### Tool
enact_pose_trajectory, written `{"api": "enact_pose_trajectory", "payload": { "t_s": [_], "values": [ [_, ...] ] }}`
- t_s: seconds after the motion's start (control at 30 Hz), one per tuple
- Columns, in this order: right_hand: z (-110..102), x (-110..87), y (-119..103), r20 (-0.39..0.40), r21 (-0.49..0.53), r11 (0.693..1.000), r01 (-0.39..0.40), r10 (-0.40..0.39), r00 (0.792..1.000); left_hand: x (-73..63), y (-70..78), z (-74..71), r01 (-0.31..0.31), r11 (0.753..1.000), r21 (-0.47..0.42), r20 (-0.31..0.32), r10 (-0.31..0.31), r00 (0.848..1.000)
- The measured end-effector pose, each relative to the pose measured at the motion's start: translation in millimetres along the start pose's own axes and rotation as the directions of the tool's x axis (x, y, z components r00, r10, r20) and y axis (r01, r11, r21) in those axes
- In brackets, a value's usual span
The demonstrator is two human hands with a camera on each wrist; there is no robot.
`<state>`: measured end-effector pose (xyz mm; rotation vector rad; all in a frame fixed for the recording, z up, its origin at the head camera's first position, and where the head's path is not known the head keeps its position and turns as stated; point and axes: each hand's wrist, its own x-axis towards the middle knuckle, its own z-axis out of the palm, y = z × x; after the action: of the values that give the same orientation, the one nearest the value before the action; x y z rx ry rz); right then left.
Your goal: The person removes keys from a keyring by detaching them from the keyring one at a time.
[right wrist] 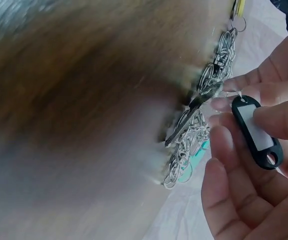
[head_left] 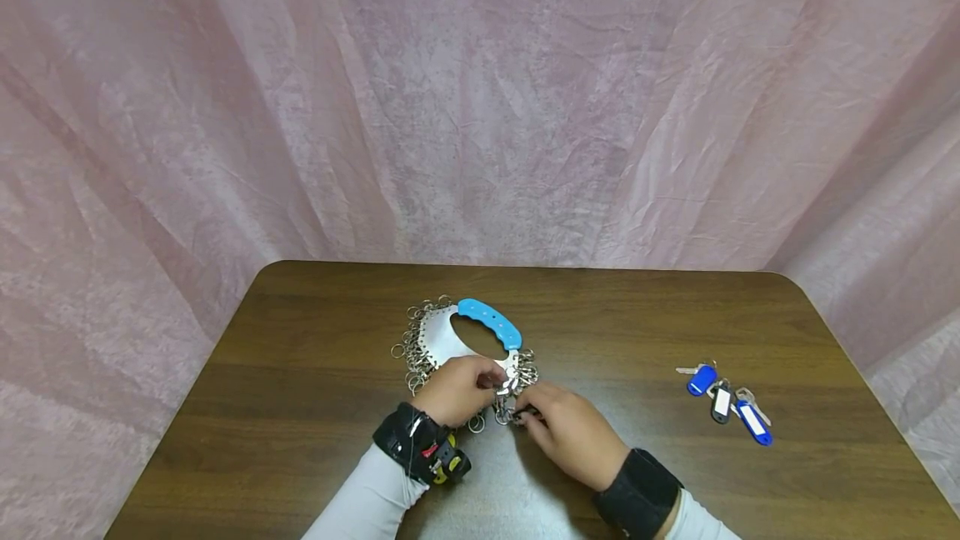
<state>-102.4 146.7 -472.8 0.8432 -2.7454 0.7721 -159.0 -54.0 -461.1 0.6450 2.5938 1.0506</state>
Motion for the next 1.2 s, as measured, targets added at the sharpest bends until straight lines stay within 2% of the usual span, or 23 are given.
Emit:
{"api": "enact_pose_trajectory", "payload": {
  "t_s": [0.2,0.4,0.53,0.87,1.2],
  "values": [
    [-2.4,0.8,1.8,-0.019,-0.001,0.999,-0.036,0.036,0.999,0.9,0.8,0.4,-0.058,0.998,-0.028,0.039,0.059,0.997],
    [-2.3,1.8,2.3,-0.066,0.01,0.999,-0.046,0.046,0.997,1.4,0.9,2.2,-0.083,0.996,-0.039,0.064,0.085,0.994],
    [-1.0,2.5,3.7,-0.096,0.029,0.998,-0.064,0.066,0.993,1.9,-0.2,4.1,-0.085,0.996,-0.028,0.06,0.087,0.994],
    [-4.1,5.2,3.2,-0.114,0.112,0.987,-0.114,0.127,0.985,0.8,1.3,5.0,-0.075,0.997,-0.005,0.056,0.076,0.996],
    [-3.6,8.2,6.6,-0.131,0.121,0.985,-0.12,0.135,0.982,0.8,-0.1,8.4,-0.069,0.998,0.006,0.047,0.068,0.997]
  ]
}}
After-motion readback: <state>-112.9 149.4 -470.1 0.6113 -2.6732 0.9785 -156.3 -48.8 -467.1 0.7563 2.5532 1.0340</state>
